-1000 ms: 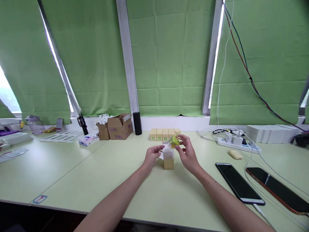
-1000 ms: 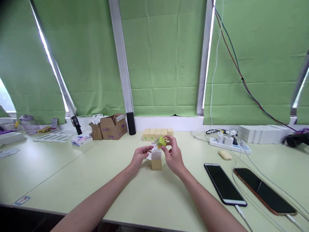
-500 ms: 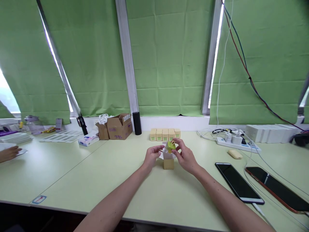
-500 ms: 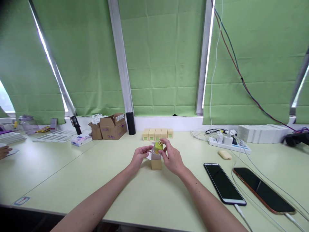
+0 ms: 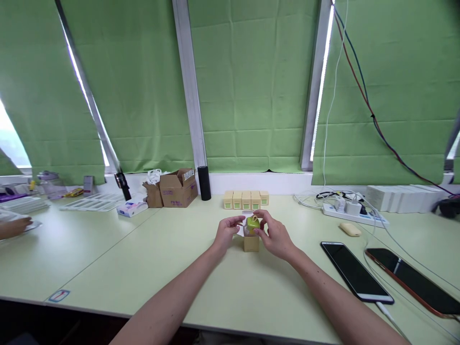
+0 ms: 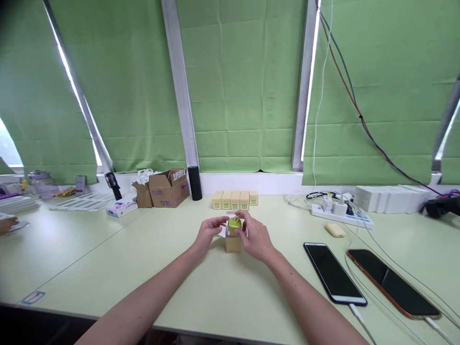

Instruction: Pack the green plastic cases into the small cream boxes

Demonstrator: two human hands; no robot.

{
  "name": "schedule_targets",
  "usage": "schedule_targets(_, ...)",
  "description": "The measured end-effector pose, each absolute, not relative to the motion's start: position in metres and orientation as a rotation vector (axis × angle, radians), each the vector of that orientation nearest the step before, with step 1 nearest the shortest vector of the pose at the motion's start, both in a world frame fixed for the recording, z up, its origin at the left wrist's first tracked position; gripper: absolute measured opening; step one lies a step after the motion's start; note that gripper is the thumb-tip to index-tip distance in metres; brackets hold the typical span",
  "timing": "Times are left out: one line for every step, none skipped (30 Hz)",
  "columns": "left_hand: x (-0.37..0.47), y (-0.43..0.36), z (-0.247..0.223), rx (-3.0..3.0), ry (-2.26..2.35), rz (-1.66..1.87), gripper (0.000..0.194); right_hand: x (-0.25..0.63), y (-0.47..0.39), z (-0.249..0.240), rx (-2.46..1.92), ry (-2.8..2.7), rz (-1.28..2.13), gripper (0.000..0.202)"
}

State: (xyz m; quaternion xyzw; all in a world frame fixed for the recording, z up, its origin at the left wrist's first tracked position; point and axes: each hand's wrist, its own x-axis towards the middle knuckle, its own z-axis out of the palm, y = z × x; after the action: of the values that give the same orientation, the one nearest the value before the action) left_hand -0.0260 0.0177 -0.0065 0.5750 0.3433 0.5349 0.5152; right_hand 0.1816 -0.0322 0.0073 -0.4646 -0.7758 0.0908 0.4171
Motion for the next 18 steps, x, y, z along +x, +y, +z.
schedule_targets(-0.0259,0.0175,-0.0063,1.376,0.826,1.288,0.046,0.181,-0.033,0.0074,-1.166,-1.95,0.216,0.042)
schedule_targets(-0.0257,0.0173,-0.0062,1.372,0.827,1.29,0.045,0.1802,-0.0337,0.0075,-1.163,-1.954,0.208,0.039)
schedule_targets(-0.0256,0.0171,-0.006,1.37,0.828,1.293,0.045,0.1794,-0.0344,0.0077,-1.16,-1.958,0.204,0.036)
schedule_targets(-0.0255,0.0169,-0.0059,1.371,0.83,1.297,0.044,0.1786,-0.0349,0.0077,-1.156,-1.963,0.203,0.033)
schedule_targets(-0.0254,0.0166,-0.0057,1.374,0.833,1.301,0.044,0.1779,-0.0353,0.0075,-1.154,-1.968,0.203,0.031)
schedule_targets(-0.0254,0.0162,-0.0056,1.378,0.836,1.304,0.044,0.1772,-0.0357,0.0072,-1.153,-1.972,0.204,0.029)
schedule_targets(-0.0253,0.0158,-0.0054,1.382,0.84,1.305,0.044,0.1766,-0.0359,0.0067,-1.154,-1.974,0.206,0.028)
schedule_targets(-0.0252,0.0153,-0.0053,1.385,0.844,1.307,0.044,0.1761,-0.0361,0.0062,-1.157,-1.973,0.209,0.028)
schedule_targets(-0.0251,0.0149,-0.0051,1.385,0.848,1.308,0.044,0.1755,-0.0362,0.0056,-1.162,-1.971,0.214,0.027)
schedule_targets(-0.0249,0.0146,-0.005,1.384,0.849,1.31,0.044,0.1751,-0.0365,0.0051,-1.169,-1.972,0.222,0.027)
schedule_targets(-0.0247,0.0143,-0.0049,1.382,0.849,1.313,0.044,0.1746,-0.0368,0.0048,-1.176,-1.972,0.228,0.026)
schedule_targets(-0.0245,0.014,-0.0048,1.377,0.849,1.316,0.044,0.1741,-0.0371,0.0045,-1.181,-1.972,0.232,0.026)
schedule_targets(-0.0243,0.0139,-0.0047,1.373,0.848,1.319,0.045,0.1736,-0.0375,0.0044,-1.185,-1.974,0.235,0.026)
schedule_targets(-0.0242,0.0137,-0.0047,1.372,0.847,1.322,0.045,0.1731,-0.0378,0.0044,-1.185,-1.974,0.238,0.025)
schedule_targets(-0.024,0.0135,-0.0046,1.371,0.846,1.324,0.044,0.1726,-0.038,0.0043,-1.182,-1.974,0.239,0.022)
schedule_targets(-0.024,0.0133,-0.0045,1.369,0.845,1.328,0.044,0.1721,-0.0379,0.0041,-1.176,-1.974,0.236,0.018)
schedule_targets(-0.024,0.0131,-0.0045,1.367,0.843,1.329,0.043,0.1716,-0.0375,0.0037,-1.171,-1.974,0.232,0.013)
schedule_targets(-0.024,0.0129,-0.0045,1.366,0.84,1.33,0.043,0.1711,-0.0368,0.0031,-1.169,-1.971,0.225,0.009)
